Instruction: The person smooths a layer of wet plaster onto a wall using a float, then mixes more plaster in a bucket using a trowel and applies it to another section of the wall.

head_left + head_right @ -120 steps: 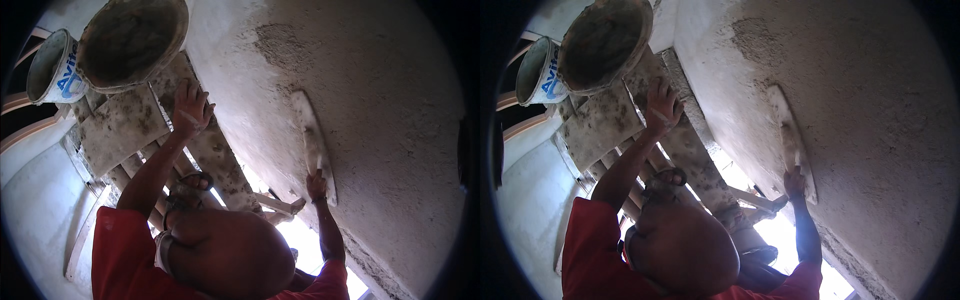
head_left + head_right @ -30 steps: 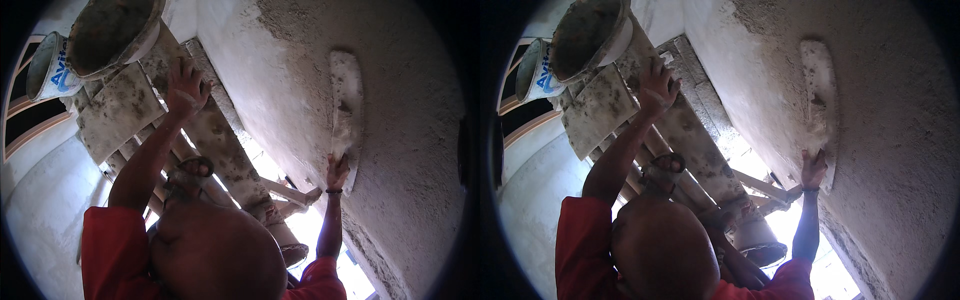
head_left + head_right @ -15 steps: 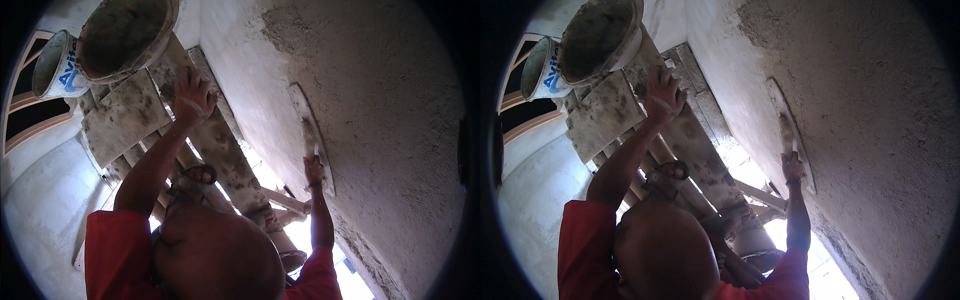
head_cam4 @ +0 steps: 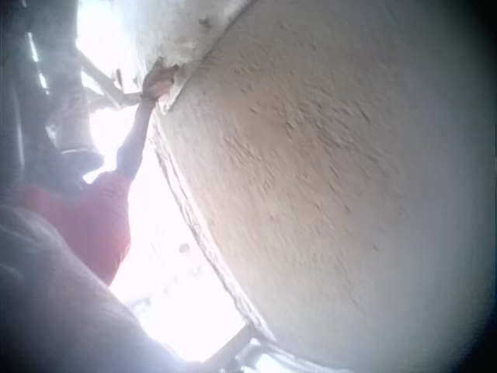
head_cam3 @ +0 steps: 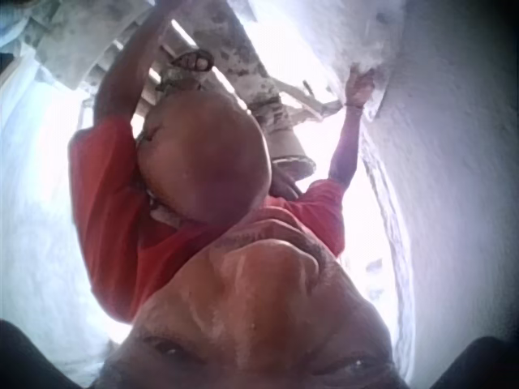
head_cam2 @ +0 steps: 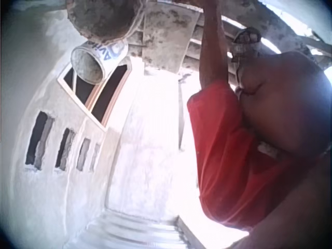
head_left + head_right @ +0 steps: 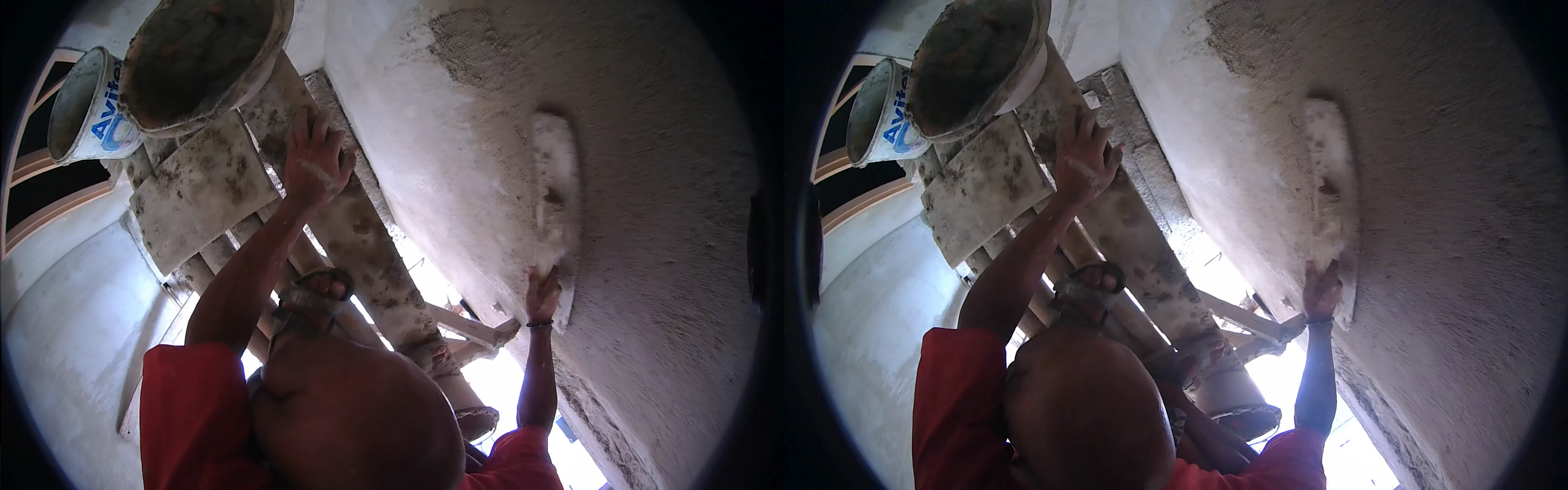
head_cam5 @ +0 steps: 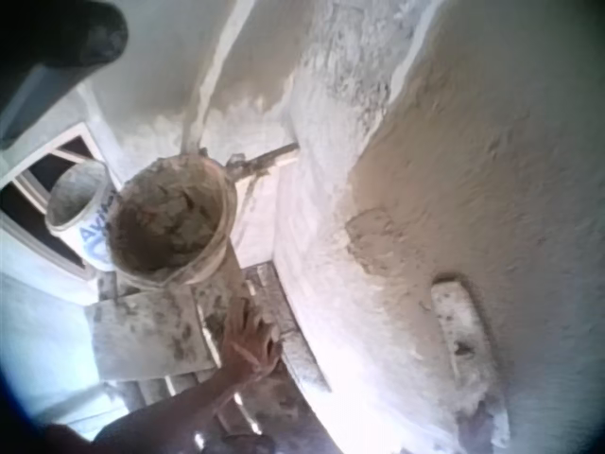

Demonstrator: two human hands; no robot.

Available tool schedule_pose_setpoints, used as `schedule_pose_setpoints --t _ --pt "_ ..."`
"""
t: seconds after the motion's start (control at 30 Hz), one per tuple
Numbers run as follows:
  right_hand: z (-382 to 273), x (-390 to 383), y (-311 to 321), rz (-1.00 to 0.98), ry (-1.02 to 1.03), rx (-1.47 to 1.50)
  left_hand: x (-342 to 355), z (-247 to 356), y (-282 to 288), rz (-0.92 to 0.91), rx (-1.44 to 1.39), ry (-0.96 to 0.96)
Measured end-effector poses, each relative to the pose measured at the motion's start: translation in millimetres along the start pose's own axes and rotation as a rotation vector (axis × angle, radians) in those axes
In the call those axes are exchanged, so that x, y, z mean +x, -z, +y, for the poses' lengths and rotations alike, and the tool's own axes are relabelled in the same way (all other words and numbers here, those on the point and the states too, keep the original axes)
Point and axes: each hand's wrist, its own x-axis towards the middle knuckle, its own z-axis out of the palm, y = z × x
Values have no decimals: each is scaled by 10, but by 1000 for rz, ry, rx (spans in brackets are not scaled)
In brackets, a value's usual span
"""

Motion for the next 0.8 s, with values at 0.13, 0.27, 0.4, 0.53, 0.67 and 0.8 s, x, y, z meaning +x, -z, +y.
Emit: schedule_pose_setpoints --t 0.13,0.27,0.4,0.53,0.67,0.8 --pt "52 142 -574 -235 54 -112 -6 -19 20 -11 34 1" --pt "-124 404 -1276 -409 6 -184 -2 -22 23 -3 43 -9" --pt "-553 842 -1781 -448 -31 -154 -19 -30 25 -19 47 0" --pt "-1115 1405 -2039 -443 -12 -51 -1 -15 66 -22 25 7" --pt "-1513 1810 -2055 -269 51 44 32 27 85 -30 5 11" --pt "-1755 1925 -1725 -223 36 149 5 12 81 -30 8 9"
